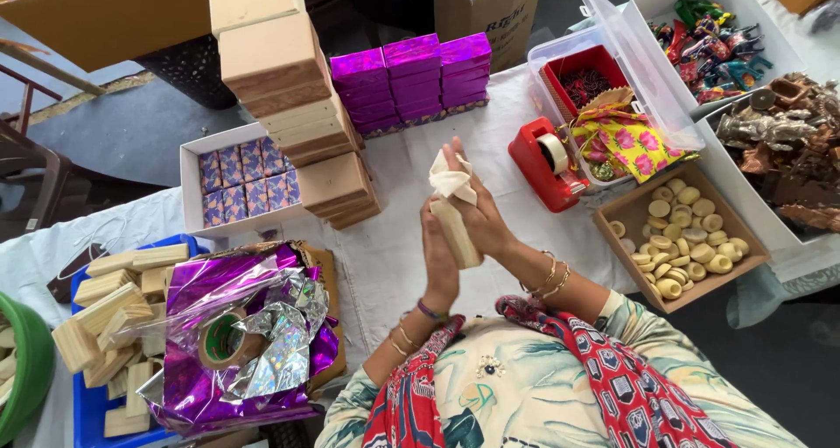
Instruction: The person cleans a small, rectangular wooden block using a white cloth. They rub the cloth over all sides of the block, holding it in their hands and occasionally placing it on the table to wipe it down. The task is performed at a table with various craft supplies.
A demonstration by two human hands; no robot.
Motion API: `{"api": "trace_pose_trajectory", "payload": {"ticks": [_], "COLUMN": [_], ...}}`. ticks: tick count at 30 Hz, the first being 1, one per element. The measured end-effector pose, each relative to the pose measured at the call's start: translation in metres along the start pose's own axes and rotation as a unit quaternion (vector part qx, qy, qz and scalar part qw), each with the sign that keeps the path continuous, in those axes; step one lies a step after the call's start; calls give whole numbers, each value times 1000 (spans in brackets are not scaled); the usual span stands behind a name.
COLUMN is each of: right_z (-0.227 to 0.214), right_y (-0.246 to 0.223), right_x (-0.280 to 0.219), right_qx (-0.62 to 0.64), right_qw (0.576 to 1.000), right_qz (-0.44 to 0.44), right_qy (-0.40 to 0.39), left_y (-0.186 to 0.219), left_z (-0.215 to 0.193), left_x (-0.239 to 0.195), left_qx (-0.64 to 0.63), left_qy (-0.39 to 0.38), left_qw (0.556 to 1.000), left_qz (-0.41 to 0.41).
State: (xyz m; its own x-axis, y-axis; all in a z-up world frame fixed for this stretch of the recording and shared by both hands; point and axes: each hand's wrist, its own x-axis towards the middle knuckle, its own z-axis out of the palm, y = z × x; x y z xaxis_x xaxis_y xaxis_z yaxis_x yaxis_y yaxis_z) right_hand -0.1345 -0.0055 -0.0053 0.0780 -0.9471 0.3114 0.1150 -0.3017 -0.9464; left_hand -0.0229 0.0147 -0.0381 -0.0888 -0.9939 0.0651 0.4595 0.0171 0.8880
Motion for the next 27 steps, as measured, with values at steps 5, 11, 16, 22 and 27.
{"api": "trace_pose_trajectory", "payload": {"ticks": [5,11,16,22,27], "right_z": [16,7,4,25,4], "right_y": [22,1,56,9,11], "right_x": [-44,-4,-36,-54,3], "right_qx": [-49,27,30,-164,48], "right_qw": [999,999,996,983,999], "right_qz": [15,-22,81,-46,17], "right_qy": [5,-32,0,-68,20], "left_y": [26,7,-19,35,-5], "left_z": [-8,3,-14,-10,-8], "left_x": [15,-5,0,13,-7], "left_qx": [-73,-7,-8,-18,64], "left_qy": [23,30,36,36,5], "left_qw": [997,999,999,999,998], "left_qz": [-29,16,0,19,27]}}
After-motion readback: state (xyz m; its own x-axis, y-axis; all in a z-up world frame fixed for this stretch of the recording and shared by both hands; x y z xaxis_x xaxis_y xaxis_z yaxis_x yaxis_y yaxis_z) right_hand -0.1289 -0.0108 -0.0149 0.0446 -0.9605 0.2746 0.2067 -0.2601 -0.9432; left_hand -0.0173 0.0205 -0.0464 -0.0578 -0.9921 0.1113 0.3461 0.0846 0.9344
